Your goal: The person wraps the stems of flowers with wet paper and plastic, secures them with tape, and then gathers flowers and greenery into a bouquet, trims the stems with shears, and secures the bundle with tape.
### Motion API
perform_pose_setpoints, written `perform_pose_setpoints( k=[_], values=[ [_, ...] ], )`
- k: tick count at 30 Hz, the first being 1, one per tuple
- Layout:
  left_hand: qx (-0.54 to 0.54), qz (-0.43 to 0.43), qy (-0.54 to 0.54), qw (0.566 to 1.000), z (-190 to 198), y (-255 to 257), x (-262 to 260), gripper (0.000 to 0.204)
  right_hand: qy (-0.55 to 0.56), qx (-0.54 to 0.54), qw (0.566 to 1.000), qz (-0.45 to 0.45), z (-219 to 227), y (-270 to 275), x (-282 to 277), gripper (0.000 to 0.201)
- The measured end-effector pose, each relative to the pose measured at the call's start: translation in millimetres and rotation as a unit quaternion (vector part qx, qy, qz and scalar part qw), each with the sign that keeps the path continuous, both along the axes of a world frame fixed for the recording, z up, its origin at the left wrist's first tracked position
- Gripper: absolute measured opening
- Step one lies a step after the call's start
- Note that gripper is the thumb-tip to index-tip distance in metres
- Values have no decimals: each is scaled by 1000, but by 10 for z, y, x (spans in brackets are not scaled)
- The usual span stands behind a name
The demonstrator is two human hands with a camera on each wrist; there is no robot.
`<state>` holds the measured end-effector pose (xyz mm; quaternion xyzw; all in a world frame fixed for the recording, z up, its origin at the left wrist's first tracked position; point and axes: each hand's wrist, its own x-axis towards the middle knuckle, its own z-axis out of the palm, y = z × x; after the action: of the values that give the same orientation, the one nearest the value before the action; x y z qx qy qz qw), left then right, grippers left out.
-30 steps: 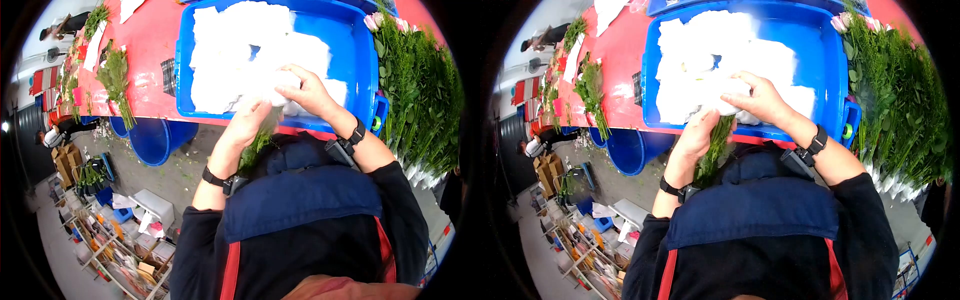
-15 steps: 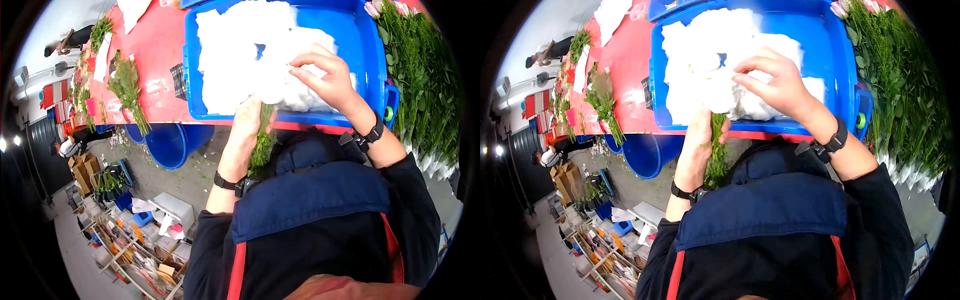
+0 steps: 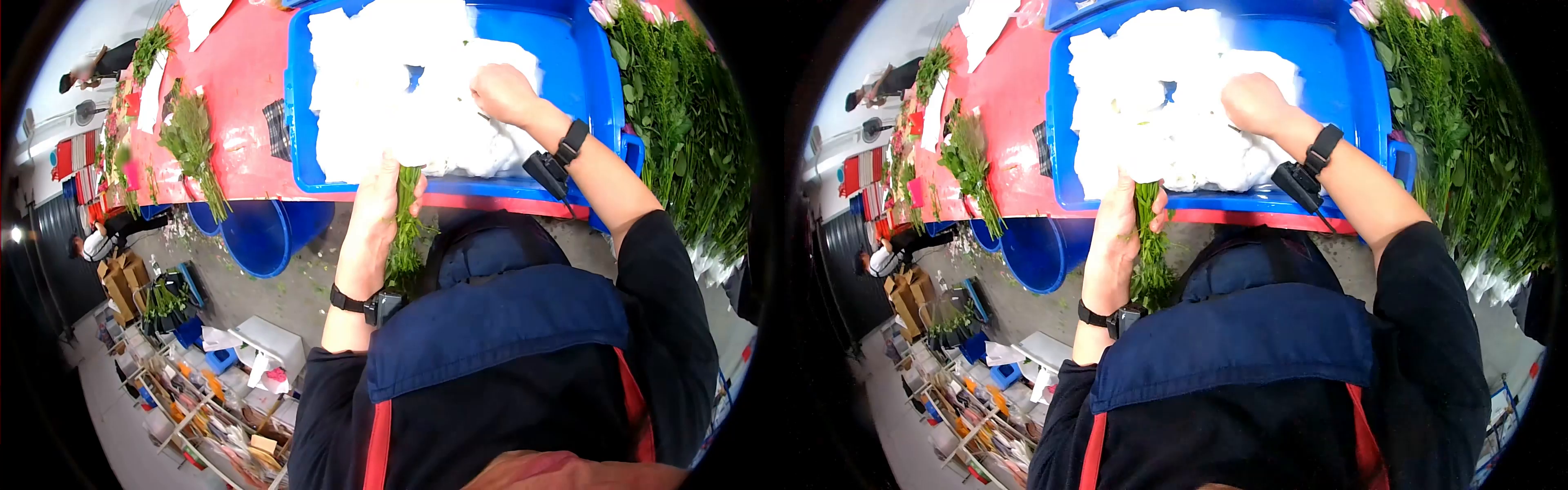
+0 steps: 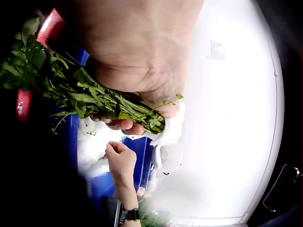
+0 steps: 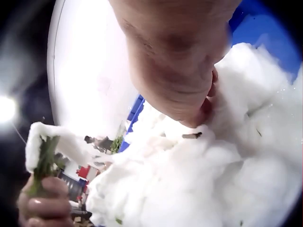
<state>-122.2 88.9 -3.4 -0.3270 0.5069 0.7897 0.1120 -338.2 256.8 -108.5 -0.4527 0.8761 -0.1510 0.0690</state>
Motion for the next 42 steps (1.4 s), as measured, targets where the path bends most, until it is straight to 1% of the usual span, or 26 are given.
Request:
perform_pose_setpoints(
  k=[1, 4, 5, 6, 7, 10, 11, 13, 14, 17, 21, 23, 24, 25, 26, 28, 31, 32, 33, 34, 35, 36, 37, 38, 39, 42],
  values=[
    [-8, -1, 0, 1000, 0, -4, 16, 61, 2, 38, 999, -1, -9, -34, 11, 13],
    [-23, 5, 1, 1000, 10, -30, 55, 63, -142, -35, 984, -97, 215, 72, -84, 14],
    [-24, 12, 2, 1000, 9, -47, 64, 63, -221, -102, 959, -143, 186, 130, -129, 15],
    [-24, 18, 2, 1000, 8, -62, 75, 63, -296, -167, 922, -187, 132, 230, -209, 16],
    [-24, 20, -1, 1000, 6, -78, 82, 63, -368, -230, 872, -229, 91, 325, -279, 17],
    [-27, 23, -6, 999, 15, -109, 81, 63, -528, -317, 741, -268, -60, 525, -361, 20],
    [-28, 26, -5, 999, 24, -106, 72, 63, -590, -378, 665, -258, -117, 555, -376, 21],
    [-25, 27, 0, 999, 37, -102, 57, 63, -689, -484, 488, -230, -143, 563, -365, 22],
    [-21, 26, 3, 999, 43, -103, 49, 63, -709, -513, 436, -211, -136, 609, -368, 25],
    [-16, 30, 3, 999, 34, -97, 14, 63, -697, -563, 400, -194, 268, 516, -229, 19],
    [3, 25, 12, 1000, -1, -134, 3, 61, -541, -526, 626, -198, 757, 397, -7, 21],
    [1, 27, 10, 1000, 3, -134, -9, 61, -436, -499, 729, -175, 1143, 239, 280, 24],
    [2, 29, 12, 1000, 5, -124, -26, 61, -378, -485, 771, -164, 1294, 111, 493, 27],
    [3, 29, 15, 999, 6, -116, -44, 61, -267, -401, 870, -103, 1314, 57, 632, 27],
    [1, 26, 13, 1000, 2, -109, -52, 58, -304, -422, 852, -53, 1337, -58, 881, 25],
    [3, 43, 9, 999, -28, -91, -61, 56, -169, -396, 898, 86, 1244, -228, 1014, 26],
    [1, 53, 25, 998, 4, -88, -45, 49, -246, -440, 863, -24, 1201, -223, 973, 27],
    [-4, 63, 34, 997, 37, -40, -47, 49, -121, -420, 897, -62, 1253, -202, 928, 34],
    [-8, 72, 42, 996, 53, 6, -44, 49, -258, -417, 869, -65, 1213, -244, 944, 38],
    [-4, 75, 29, 997, 17, 36, -26, 43, -389, -405, 825, -67, 1120, -301, 970, 41],
    [-2, 57, 36, 998, 17, 67, -30, 41, -513, -384, 765, -70, 1024, -342, 992, 45],
    [0, 39, 43, 998, 42, 99, -44, 39, -581, -399, 706, -64, 964, -368, 1001, 54],
    [3, 24, 51, 998, 85, 122, -62, 37, -636, -435, 633, -74, 930, -377, 1050, 53],
    [20, 18, 47, 999, 147, 129, -81, 32, -686, -465, 553, -84, 912, -382, 1140, 53],
    [30, 14, 50, 998, 128, 138, -87, 33, -731, -489, 467, -94, 911, -384, 1198, 52],
    [58, 22, 56, 996, 94, 227, -89, 36, -780, -384, 492, -52, 881, -254, 1174, 47]
  ],
)
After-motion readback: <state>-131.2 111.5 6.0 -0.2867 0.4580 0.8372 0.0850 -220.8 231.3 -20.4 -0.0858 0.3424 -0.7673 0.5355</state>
